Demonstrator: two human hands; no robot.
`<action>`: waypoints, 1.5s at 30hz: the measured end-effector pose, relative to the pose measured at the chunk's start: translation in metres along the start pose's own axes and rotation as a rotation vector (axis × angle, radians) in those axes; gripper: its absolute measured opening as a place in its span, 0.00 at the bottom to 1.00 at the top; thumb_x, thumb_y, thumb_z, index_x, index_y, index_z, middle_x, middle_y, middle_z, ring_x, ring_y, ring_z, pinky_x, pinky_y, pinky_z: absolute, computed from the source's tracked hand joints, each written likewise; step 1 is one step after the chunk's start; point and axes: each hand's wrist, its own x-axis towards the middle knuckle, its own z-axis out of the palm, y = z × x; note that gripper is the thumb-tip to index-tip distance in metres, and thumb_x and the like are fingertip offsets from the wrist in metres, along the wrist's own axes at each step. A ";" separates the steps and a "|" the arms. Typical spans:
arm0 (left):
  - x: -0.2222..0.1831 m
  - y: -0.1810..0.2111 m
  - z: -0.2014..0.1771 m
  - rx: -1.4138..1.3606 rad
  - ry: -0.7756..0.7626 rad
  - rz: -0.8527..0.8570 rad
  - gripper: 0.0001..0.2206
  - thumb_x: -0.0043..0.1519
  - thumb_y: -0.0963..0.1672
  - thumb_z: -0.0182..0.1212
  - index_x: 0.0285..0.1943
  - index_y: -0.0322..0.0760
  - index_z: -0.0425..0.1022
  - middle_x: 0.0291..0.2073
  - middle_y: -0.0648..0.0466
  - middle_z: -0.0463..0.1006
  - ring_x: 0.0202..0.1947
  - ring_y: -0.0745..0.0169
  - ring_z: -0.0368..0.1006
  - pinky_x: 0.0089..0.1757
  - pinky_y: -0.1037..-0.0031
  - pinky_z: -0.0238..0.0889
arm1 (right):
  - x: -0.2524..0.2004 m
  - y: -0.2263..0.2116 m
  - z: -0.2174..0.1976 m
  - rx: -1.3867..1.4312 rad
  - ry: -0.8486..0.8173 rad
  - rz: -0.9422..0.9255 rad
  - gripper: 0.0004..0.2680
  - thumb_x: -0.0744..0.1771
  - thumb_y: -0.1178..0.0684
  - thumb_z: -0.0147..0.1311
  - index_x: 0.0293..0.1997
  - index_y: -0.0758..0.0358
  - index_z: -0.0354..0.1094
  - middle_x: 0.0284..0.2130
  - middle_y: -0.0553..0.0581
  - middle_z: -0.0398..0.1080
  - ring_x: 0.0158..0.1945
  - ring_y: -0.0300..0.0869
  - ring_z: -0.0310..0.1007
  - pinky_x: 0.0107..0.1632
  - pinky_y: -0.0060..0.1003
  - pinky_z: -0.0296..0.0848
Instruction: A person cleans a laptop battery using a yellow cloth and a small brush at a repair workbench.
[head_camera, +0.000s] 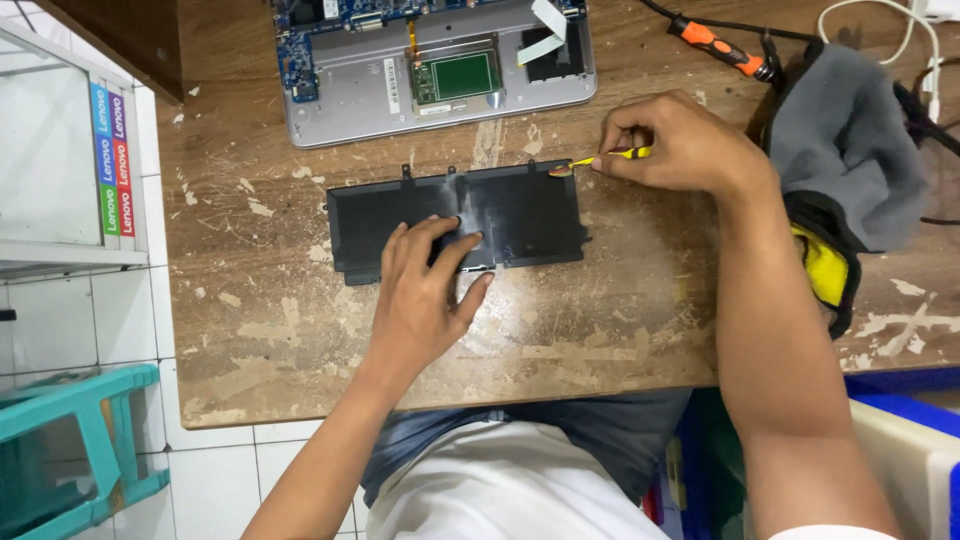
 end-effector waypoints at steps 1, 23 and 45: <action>0.001 -0.002 0.000 -0.005 -0.002 0.008 0.18 0.70 0.48 0.66 0.65 0.35 0.78 0.63 0.39 0.74 0.67 0.36 0.70 0.67 0.34 0.57 | 0.001 0.001 0.001 -0.001 0.006 0.008 0.04 0.68 0.54 0.64 0.34 0.58 0.77 0.27 0.47 0.74 0.34 0.36 0.66 0.41 0.37 0.65; 0.034 0.015 0.031 0.199 -0.278 -0.129 0.39 0.67 0.62 0.56 0.83 0.40 0.63 0.78 0.25 0.53 0.80 0.15 0.39 0.67 0.18 0.30 | -0.031 0.000 -0.013 -0.583 0.699 0.353 0.13 0.70 0.37 0.62 0.43 0.55 0.73 0.33 0.62 0.77 0.38 0.64 0.80 0.41 0.60 0.72; 0.036 0.000 0.015 -0.115 -0.432 -0.080 0.30 0.63 0.57 0.68 0.71 0.46 0.69 0.81 0.37 0.51 0.84 0.22 0.33 0.64 0.15 0.20 | -0.183 0.030 -0.040 -0.519 1.266 0.071 0.09 0.67 0.63 0.71 0.39 0.68 0.69 0.37 0.61 0.72 0.43 0.55 0.69 0.49 0.51 0.63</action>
